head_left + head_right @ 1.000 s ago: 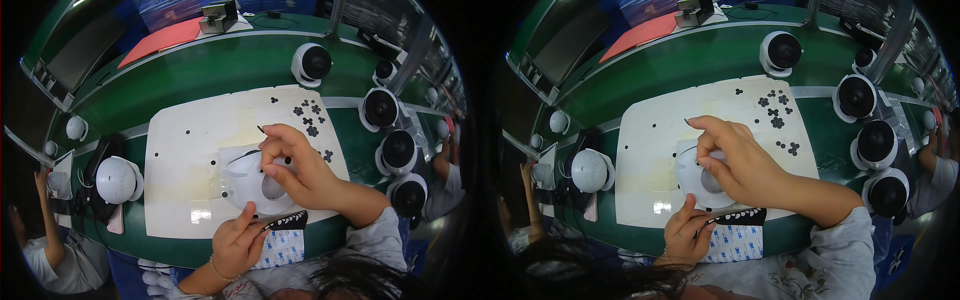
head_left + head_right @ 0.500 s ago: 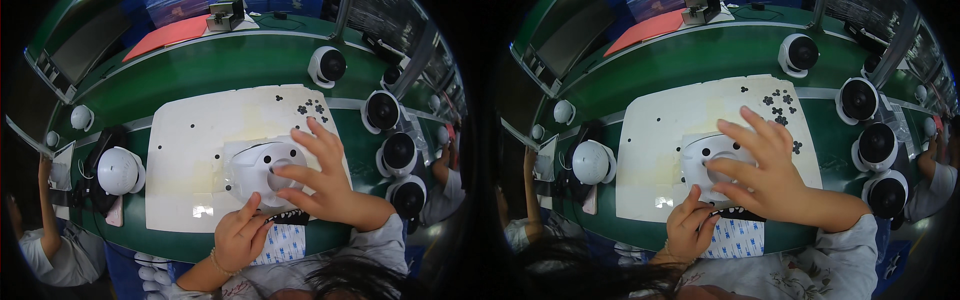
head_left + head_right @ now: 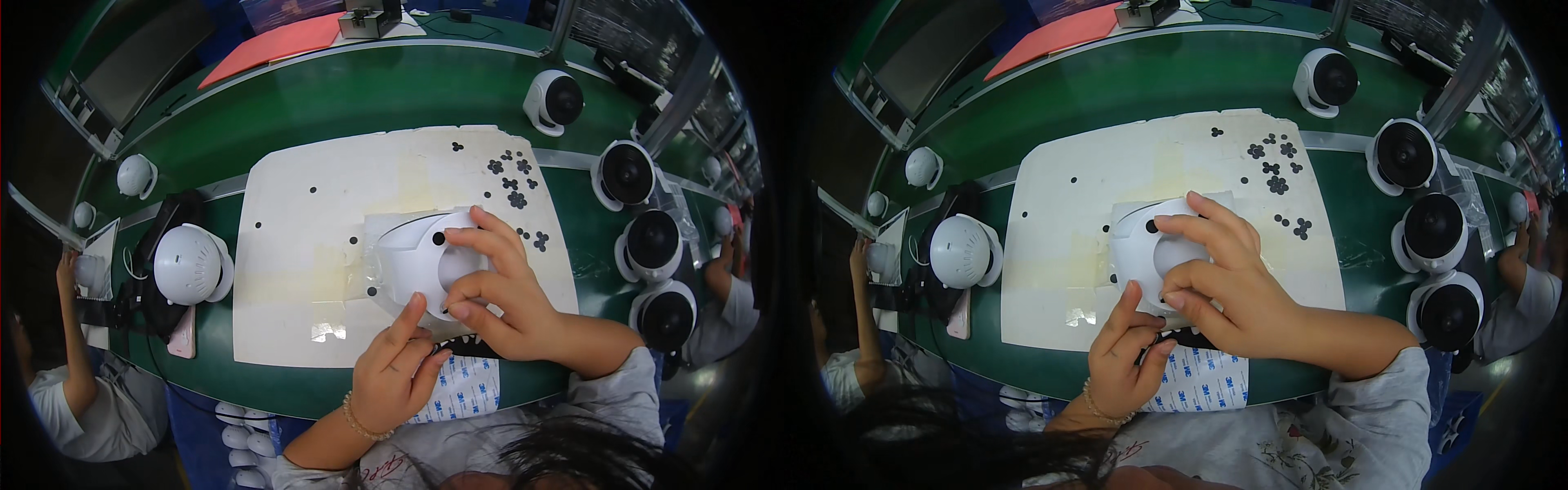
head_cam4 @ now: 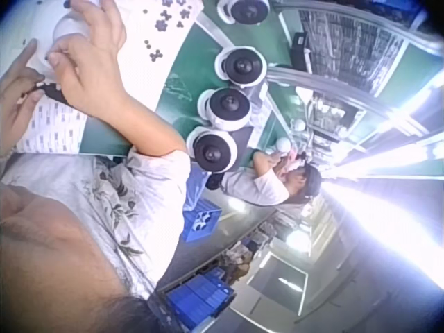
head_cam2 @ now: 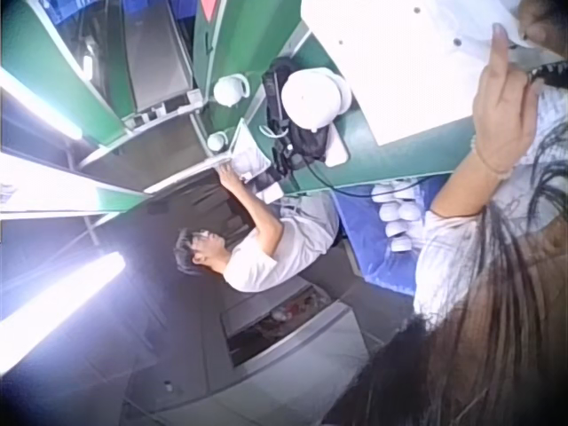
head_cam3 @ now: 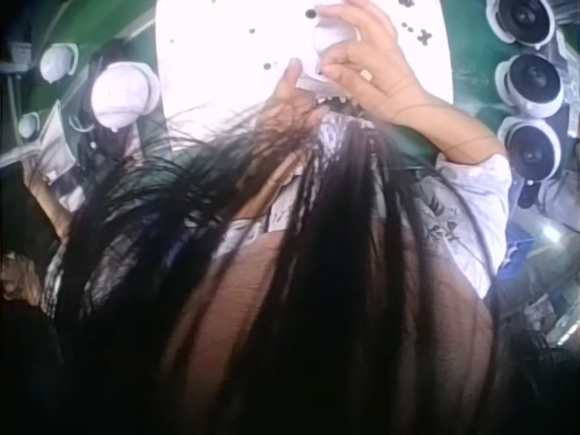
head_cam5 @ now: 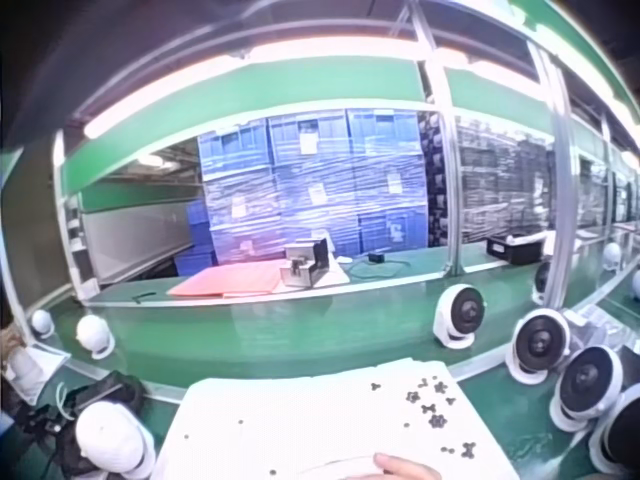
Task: The person repeatedly picks up small black circular stickers from a sheet and applies them to the white casing of dome security cameras. The person handles multiple camera units one at a time, placing stickers into specific holes on the casing before moving the unit aside and picking up another.
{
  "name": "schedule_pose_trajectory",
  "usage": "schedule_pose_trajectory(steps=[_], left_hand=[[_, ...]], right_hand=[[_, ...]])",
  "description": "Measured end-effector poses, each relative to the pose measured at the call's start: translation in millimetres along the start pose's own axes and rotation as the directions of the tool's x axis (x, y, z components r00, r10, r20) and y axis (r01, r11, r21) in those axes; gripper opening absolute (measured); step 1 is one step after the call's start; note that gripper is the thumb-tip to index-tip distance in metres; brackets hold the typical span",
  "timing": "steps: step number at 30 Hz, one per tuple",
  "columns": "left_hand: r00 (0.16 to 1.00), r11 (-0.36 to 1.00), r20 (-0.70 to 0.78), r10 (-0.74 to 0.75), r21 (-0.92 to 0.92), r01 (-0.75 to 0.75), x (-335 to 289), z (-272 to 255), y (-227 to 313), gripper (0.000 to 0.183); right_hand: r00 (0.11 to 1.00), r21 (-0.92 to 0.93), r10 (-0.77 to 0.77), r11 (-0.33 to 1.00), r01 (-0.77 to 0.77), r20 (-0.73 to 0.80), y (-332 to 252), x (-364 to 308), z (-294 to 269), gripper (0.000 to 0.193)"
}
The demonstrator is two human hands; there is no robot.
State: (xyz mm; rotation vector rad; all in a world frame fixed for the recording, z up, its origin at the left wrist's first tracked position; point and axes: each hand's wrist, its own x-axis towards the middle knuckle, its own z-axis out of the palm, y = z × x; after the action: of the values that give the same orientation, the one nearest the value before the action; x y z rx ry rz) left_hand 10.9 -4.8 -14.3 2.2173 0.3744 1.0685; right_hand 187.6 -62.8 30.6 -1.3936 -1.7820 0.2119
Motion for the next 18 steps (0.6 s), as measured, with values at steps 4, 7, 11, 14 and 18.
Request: schedule_pose_trajectory(steps=[4, 7, 11, 14, 18], left_hand=[[1.000, 1.000, 0.005, -0.001, 0.002, 0.001, 1, 0, 1, 0.014], [1.000, 1.000, -0.003, 0.002, -0.005, -0.002, 0, 1, 1, 0.014], [1.000, 1.000, 0.003, -0.012, -0.009, 0.012, 2, 0, 2, 0.014], [0.999, 0.998, 0.016, -0.048, -0.043, 0.049, 4, -2, 6, 0.013], [0.999, 0.987, -0.011, -0.049, -0.153, 0.047, 2, -2, 7, 0.014]], right_hand=[[0.998, -0.052, -0.049, 0.998, 0.047, -0.043, 1, -3, 4, 0.004], [0.988, -0.254, -0.141, 0.960, 0.123, -0.056, 1, -6, 3, 0.007], [0.909, -0.670, -0.413, 0.693, 0.268, -0.063, 3, -16, 4, 0.017], [0.969, -0.663, -0.230, 0.740, 0.113, -0.093, -14, -21, -5, 0.030], [0.992, -0.271, -0.100, 0.960, 0.074, -0.083, -19, -34, -5, 0.043]])
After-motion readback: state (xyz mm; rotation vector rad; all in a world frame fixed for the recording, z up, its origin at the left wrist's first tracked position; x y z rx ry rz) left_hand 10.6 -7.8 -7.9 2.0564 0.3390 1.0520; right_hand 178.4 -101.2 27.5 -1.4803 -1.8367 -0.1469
